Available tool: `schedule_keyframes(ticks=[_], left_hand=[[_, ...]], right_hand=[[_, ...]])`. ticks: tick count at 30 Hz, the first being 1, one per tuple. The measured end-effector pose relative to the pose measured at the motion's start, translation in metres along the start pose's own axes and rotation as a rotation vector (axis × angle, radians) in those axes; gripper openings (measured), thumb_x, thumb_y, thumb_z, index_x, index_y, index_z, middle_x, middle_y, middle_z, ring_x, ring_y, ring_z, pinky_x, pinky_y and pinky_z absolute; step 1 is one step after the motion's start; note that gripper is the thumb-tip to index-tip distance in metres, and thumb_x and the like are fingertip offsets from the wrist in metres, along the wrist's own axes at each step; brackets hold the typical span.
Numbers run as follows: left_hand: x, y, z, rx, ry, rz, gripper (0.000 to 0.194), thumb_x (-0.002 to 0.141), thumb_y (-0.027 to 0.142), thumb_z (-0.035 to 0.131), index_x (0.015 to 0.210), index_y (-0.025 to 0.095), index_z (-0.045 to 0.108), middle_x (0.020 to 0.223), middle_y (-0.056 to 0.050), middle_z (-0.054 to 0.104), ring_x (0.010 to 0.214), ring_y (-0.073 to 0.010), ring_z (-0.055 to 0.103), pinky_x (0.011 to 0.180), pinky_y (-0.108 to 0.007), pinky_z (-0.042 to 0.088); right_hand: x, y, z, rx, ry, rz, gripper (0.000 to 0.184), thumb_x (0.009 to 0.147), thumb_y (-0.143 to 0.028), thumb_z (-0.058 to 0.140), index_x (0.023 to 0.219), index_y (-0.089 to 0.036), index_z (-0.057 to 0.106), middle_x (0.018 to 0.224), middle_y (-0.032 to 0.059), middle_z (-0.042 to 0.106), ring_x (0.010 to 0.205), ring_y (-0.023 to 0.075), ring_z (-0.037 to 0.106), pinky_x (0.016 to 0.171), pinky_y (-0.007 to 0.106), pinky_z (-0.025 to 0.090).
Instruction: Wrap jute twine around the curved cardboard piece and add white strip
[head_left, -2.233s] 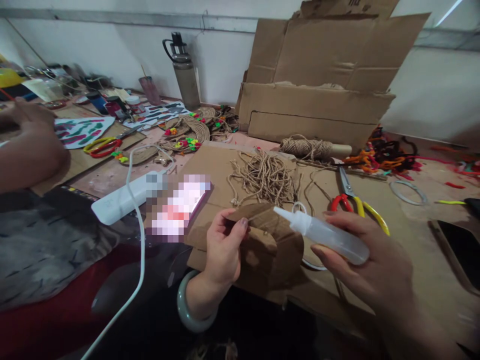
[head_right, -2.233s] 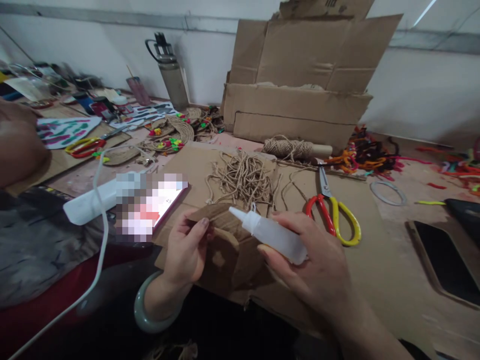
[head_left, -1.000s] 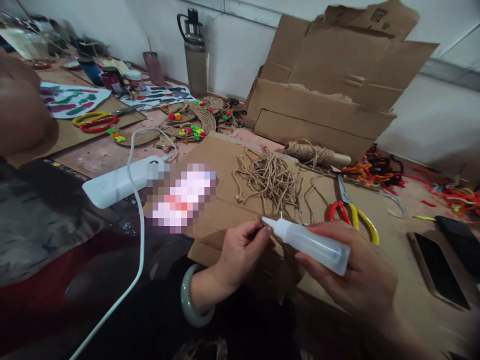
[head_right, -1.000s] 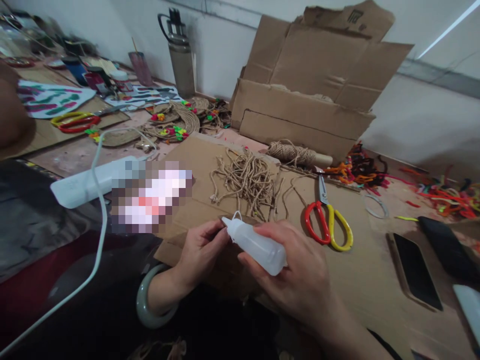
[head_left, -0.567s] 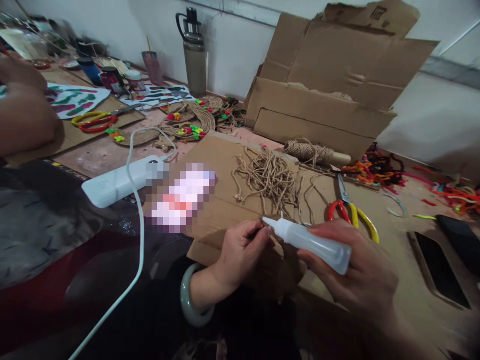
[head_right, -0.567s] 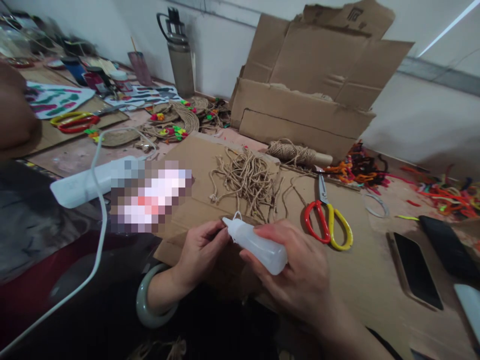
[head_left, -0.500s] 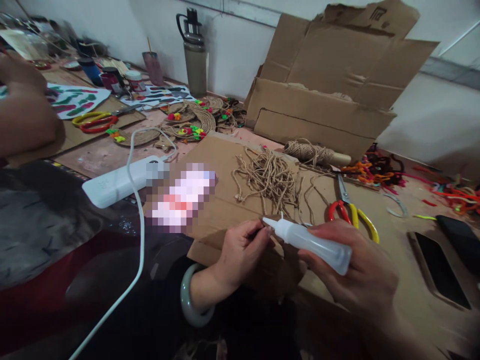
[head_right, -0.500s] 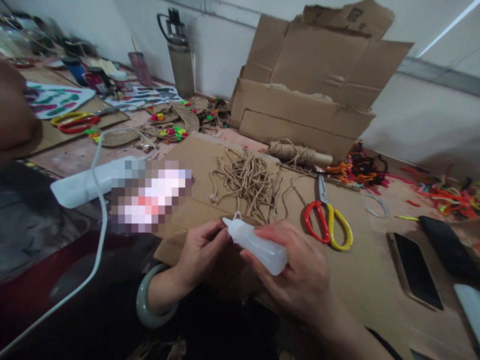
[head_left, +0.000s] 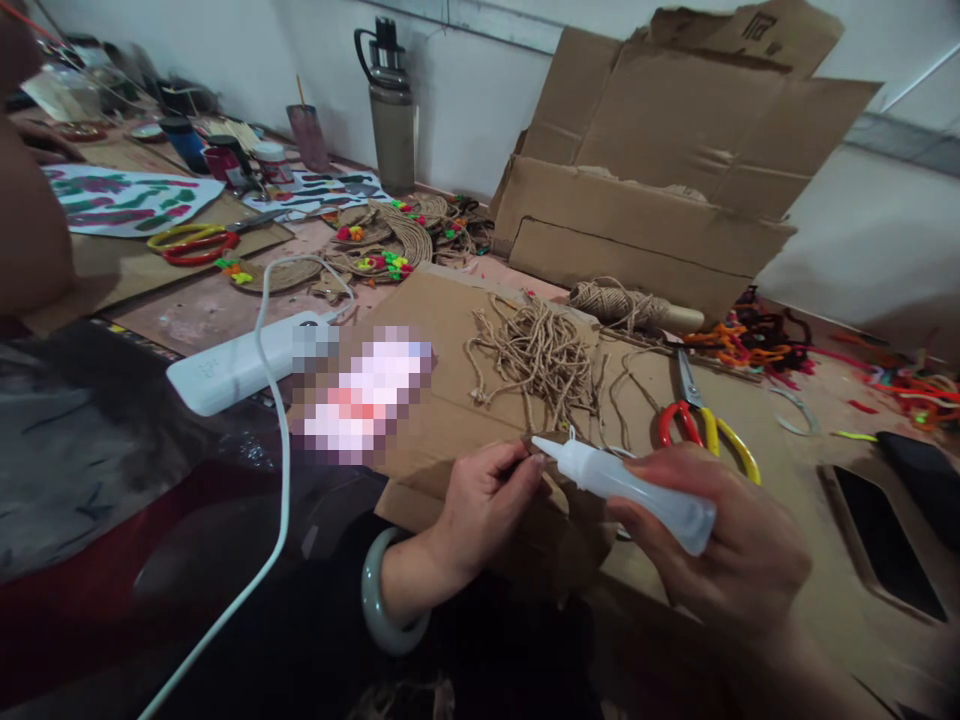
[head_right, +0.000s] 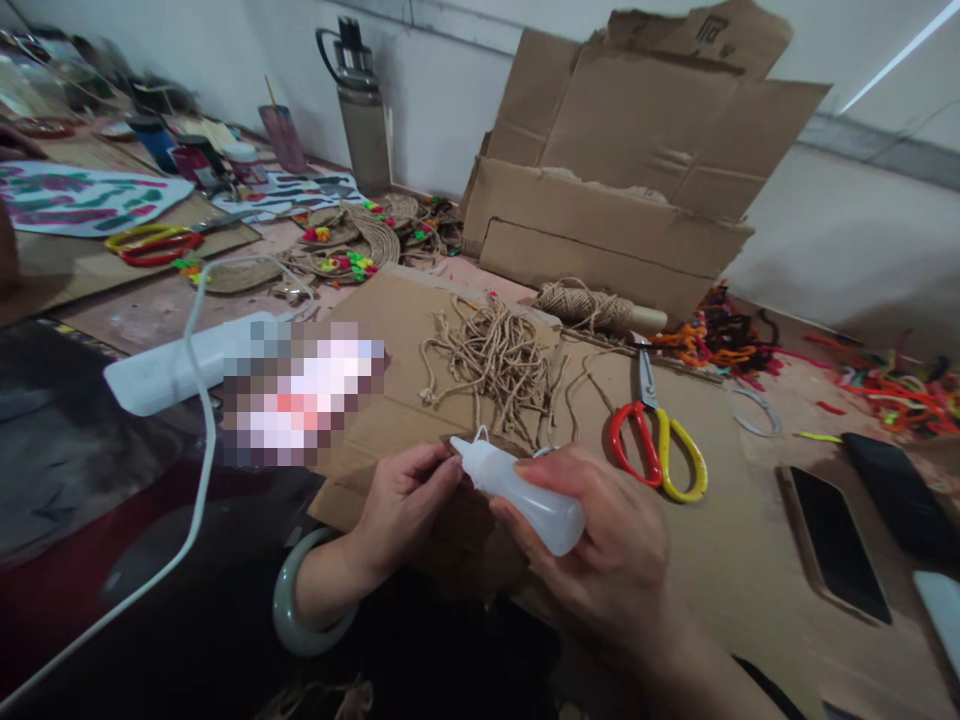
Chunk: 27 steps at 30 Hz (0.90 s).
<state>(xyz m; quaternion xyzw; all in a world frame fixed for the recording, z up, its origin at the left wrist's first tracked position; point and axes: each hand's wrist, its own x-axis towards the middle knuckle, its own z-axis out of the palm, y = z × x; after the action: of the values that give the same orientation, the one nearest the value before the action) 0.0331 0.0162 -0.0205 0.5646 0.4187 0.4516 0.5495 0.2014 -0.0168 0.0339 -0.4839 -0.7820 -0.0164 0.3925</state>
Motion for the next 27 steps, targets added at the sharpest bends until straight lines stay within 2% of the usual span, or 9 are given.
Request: schedule_keyframes(ticks=[8, 12, 16, 21, 27], left_hand=[[-0.001, -0.007, 0.001, -0.015, -0.029, 0.038, 0.024, 0.083, 0.027, 0.052, 0.065, 0.014, 0.060, 0.059, 0.000, 0.056, 0.058, -0.0105, 0.051, 0.056, -0.020, 0.038], [0.001, -0.006, 0.002, 0.037, -0.006, 0.071, 0.024, 0.083, 0.026, 0.052, 0.063, 0.014, 0.059, 0.059, 0.001, 0.055, 0.057, -0.0098, 0.050, 0.056, -0.019, 0.038], [0.002, -0.006, 0.001, 0.059, -0.003, 0.089, 0.023, 0.084, 0.025, 0.052, 0.065, 0.014, 0.060, 0.059, 0.001, 0.056, 0.057, -0.0100, 0.051, 0.056, -0.020, 0.039], [0.001, -0.007, 0.002, 0.072, 0.010, 0.151, 0.023, 0.084, 0.024, 0.052, 0.065, 0.014, 0.060, 0.059, 0.001, 0.057, 0.056, -0.0098, 0.051, 0.055, -0.019, 0.039], [0.001, -0.008, 0.003, 0.086, 0.001, 0.145, 0.022, 0.083, 0.021, 0.052, 0.065, 0.013, 0.061, 0.060, 0.000, 0.058, 0.058, -0.0100, 0.052, 0.056, -0.019, 0.040]], right_hand=[[0.004, -0.003, 0.001, -0.013, 0.019, -0.067, 0.019, 0.074, -0.022, 0.067, 0.089, -0.020, 0.055, 0.073, 0.0020, 0.065, 0.062, 0.0151, 0.060, 0.054, 0.027, 0.048], [0.011, -0.006, -0.001, -0.105, -0.068, -0.034, 0.015, 0.079, -0.033, 0.061, 0.088, -0.022, 0.054, 0.072, 0.0011, 0.063, 0.060, 0.0146, 0.060, 0.051, 0.026, 0.047], [0.015, -0.007, -0.005, -0.108, -0.126, 0.035, 0.021, 0.079, -0.039, 0.061, 0.091, -0.023, 0.054, 0.075, 0.0005, 0.063, 0.062, 0.0151, 0.061, 0.052, 0.026, 0.047], [0.013, -0.008, -0.004, -0.004, -0.132, 0.053, 0.029, 0.076, -0.042, 0.065, 0.096, -0.025, 0.055, 0.081, 0.0007, 0.065, 0.070, 0.0162, 0.062, 0.058, 0.026, 0.050], [0.008, -0.006, 0.004, 0.183, -0.169, 0.103, 0.031, 0.074, -0.033, 0.069, 0.100, -0.026, 0.054, 0.086, 0.0007, 0.062, 0.076, 0.0157, 0.060, 0.065, 0.026, 0.050]])
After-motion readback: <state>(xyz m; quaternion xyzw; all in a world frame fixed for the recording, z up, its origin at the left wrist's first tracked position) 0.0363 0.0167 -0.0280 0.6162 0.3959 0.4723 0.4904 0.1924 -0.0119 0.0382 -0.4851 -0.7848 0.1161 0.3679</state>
